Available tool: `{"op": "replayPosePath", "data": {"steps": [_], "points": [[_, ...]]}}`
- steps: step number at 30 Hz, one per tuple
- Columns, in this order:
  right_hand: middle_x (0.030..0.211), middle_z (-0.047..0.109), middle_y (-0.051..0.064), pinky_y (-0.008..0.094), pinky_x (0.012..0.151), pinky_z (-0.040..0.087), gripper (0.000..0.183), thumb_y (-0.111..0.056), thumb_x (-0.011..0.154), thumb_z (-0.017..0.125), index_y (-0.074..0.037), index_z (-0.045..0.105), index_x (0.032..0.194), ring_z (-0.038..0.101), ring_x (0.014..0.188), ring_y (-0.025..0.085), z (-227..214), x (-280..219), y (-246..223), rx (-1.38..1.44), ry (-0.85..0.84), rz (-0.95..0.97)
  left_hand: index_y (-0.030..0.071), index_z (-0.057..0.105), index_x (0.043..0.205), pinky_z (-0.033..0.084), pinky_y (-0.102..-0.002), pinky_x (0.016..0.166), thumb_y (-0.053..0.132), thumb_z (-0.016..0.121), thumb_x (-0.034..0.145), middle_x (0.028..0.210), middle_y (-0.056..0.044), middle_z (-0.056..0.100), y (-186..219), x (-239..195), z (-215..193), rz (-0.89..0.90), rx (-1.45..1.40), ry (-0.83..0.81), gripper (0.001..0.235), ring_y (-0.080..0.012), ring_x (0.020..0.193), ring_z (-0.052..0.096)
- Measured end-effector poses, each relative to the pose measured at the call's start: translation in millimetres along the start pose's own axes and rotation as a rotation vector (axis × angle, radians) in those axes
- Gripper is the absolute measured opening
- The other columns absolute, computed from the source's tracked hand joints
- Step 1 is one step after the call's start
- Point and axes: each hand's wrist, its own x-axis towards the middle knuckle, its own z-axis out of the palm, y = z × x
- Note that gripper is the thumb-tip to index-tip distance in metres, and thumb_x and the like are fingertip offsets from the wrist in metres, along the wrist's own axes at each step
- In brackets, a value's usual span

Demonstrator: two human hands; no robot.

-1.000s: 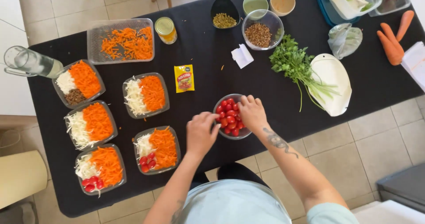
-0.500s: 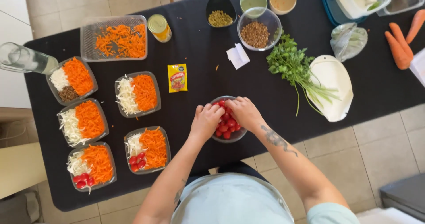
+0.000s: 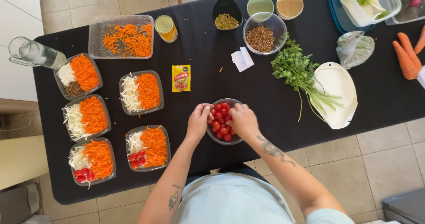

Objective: The person arranges cherry tomatoes into several meal prep containers that already contain shredded carrots and cabbage. They then move to the stove and stir chopped chicken pieces in a frying pan using a spatula.

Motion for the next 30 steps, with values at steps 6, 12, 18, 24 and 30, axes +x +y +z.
{"op": "replayPosePath", "data": {"steps": [6,12,18,24,30], "points": [[0.083,0.057,0.002,0.034,0.067,0.050,0.031,-0.036,0.066,0.072,-0.017,0.059,0.087,0.059,0.083,0.022,-40,-8,-5,0.127,0.039,0.096,0.019,0.065,0.104,0.050,-0.027,0.070,0.034,0.040,0.095,0.086,-0.003,0.066,-8,-1,-1,0.039,0.069,-0.047,0.030,-0.0165,0.082,0.063],[0.093,0.066,0.007,0.018,0.052,0.033,0.030,0.002,0.074,0.060,-0.016,0.048,0.096,0.048,0.063,0.006,-86,-41,19,1.412,0.198,0.614,0.022,0.067,0.073,0.048,-0.034,0.068,0.025,0.068,0.066,0.087,0.002,0.056,-54,13,48,0.869,1.059,0.142,0.008,-0.0227,0.085,0.053],[0.115,0.060,0.019,0.018,0.059,0.043,0.040,0.002,0.078,0.053,-0.011,0.052,0.116,0.056,0.075,0.015,-95,-63,24,1.972,0.190,0.612,0.016,0.070,0.086,0.034,-0.038,0.081,0.022,0.054,0.080,0.107,-0.001,0.049,-31,8,82,0.651,1.494,-0.022,0.018,-0.0229,0.099,0.039],[0.132,0.049,0.022,0.031,0.093,0.048,0.054,-0.040,0.090,0.048,-0.005,0.049,0.131,0.055,0.116,0.030,-126,-70,0,2.307,0.166,0.729,0.015,0.066,0.090,0.034,-0.040,0.081,0.035,0.062,0.072,0.107,0.000,0.047,-27,3,70,0.627,1.387,-0.020,0.027,-0.0219,0.100,0.040],[0.092,0.061,0.015,0.023,0.067,0.042,0.033,-0.018,0.089,0.056,0.001,0.060,0.116,0.053,0.078,0.017,-110,-58,-30,1.753,0.040,0.688,0.037,0.063,0.103,0.043,-0.032,0.074,0.038,0.070,0.069,0.094,0.014,0.053,18,-60,3,0.671,0.730,0.100,0.035,-0.0142,0.091,0.051]]}}
